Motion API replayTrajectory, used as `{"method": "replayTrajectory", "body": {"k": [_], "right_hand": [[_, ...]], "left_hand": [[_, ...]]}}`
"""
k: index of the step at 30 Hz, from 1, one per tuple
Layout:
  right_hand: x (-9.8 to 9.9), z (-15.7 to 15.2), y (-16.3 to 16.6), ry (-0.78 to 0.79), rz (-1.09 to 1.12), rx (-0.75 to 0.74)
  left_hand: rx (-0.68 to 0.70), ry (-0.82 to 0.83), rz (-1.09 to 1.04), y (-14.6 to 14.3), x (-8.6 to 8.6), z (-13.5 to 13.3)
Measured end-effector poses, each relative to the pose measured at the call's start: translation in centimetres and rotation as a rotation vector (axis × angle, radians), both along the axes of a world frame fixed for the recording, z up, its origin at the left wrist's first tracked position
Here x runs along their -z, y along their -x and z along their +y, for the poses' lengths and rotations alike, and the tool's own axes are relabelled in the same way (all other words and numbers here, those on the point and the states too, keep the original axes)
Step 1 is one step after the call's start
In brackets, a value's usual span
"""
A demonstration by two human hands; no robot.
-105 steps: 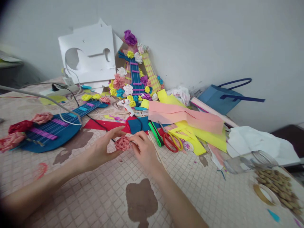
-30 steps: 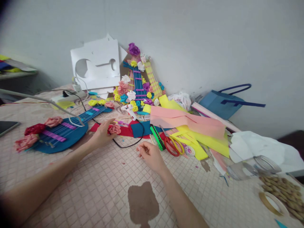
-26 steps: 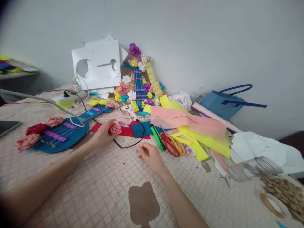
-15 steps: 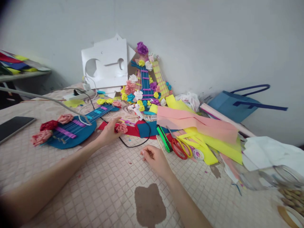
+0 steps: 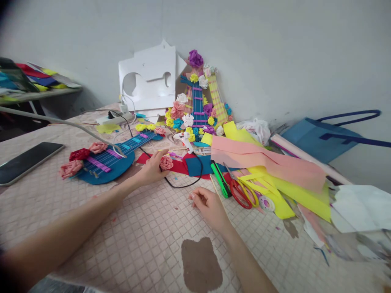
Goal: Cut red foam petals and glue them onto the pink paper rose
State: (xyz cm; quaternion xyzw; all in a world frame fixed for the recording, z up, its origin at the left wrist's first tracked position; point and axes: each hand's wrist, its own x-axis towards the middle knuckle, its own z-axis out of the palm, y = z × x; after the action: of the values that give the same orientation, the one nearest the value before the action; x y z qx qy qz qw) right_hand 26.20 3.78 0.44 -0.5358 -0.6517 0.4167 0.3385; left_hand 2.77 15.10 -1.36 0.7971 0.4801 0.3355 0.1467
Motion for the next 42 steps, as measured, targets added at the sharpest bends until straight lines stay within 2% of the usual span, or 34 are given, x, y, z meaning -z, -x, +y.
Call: {"method": "replayTrajectory", "body": {"k": [25,28,35,42], "right_hand": [[0.8,0.1,-0.1,-0.016,-0.072,-0.021],[0.9,0.0,-0.1,-0.043,-0.091,0.022],[0.4,-0.6,0.3,-0.232,-0.201,0.101],[-0.2,-1.3,0.9,-0.181,-0.225,0.121]], "left_hand": [[-0.072,0.005,0.016,-0.3,0.3,0.2],[-0.076,0.006,0.018,-0.4,0.3,0.2],[-0.066,0.017,0.012,-0.7,0.6,0.3],[-0.06,0.022,0.011,-0.7,0.7,0.4]]}}
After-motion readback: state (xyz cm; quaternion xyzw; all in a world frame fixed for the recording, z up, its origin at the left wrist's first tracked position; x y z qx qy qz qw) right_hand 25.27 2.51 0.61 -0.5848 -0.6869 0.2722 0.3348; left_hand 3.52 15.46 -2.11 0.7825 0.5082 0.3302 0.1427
